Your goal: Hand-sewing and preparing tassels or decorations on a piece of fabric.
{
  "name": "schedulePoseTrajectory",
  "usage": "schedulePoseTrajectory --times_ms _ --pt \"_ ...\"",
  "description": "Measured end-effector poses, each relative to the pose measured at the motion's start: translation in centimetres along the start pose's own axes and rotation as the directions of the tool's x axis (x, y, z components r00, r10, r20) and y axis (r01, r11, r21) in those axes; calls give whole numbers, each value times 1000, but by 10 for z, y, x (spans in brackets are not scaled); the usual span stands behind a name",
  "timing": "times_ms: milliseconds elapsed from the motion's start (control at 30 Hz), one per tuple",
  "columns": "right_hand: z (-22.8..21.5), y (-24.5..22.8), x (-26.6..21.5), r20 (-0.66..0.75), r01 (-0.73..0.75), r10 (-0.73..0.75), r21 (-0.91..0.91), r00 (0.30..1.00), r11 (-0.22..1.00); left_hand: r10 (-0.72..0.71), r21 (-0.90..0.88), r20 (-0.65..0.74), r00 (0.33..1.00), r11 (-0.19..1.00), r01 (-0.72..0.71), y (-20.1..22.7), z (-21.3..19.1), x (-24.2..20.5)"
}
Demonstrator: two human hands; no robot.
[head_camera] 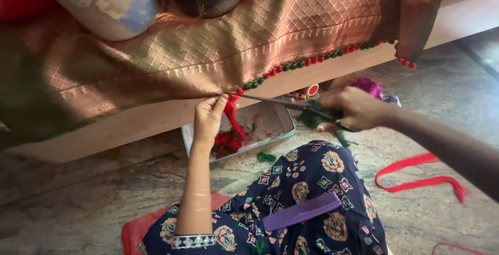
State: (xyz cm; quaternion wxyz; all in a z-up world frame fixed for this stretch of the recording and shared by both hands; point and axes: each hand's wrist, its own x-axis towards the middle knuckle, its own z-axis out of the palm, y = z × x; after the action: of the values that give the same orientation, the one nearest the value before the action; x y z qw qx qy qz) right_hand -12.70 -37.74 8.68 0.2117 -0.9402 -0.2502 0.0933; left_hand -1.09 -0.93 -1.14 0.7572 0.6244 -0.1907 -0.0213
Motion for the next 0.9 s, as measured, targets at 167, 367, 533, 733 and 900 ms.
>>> schedulePoseTrajectory --times_ms 167,367,533,733,900 --pt "-26 -7 10 15 -47 50 -166 999 985 -62 -7 -24 998 998 62 -4 12 -17" --pt "-35 -11 20 92 -108 144 -320 985 941 -47 -24 -85 995 999 45 -13 17 -28" --pt "-32 -11 35 79 -77 104 -287 991 955 -17 1 -124 992 1000 17 -6 24 -34" --pt "-36 -12 51 97 75 -43 -365 994 928 -7 -1 -198 980 1000 7 1 32 -37" --pt "-37 -12 55 176 50 23 -401 984 915 -30 35 -220 975 999 39 1 31 -37"
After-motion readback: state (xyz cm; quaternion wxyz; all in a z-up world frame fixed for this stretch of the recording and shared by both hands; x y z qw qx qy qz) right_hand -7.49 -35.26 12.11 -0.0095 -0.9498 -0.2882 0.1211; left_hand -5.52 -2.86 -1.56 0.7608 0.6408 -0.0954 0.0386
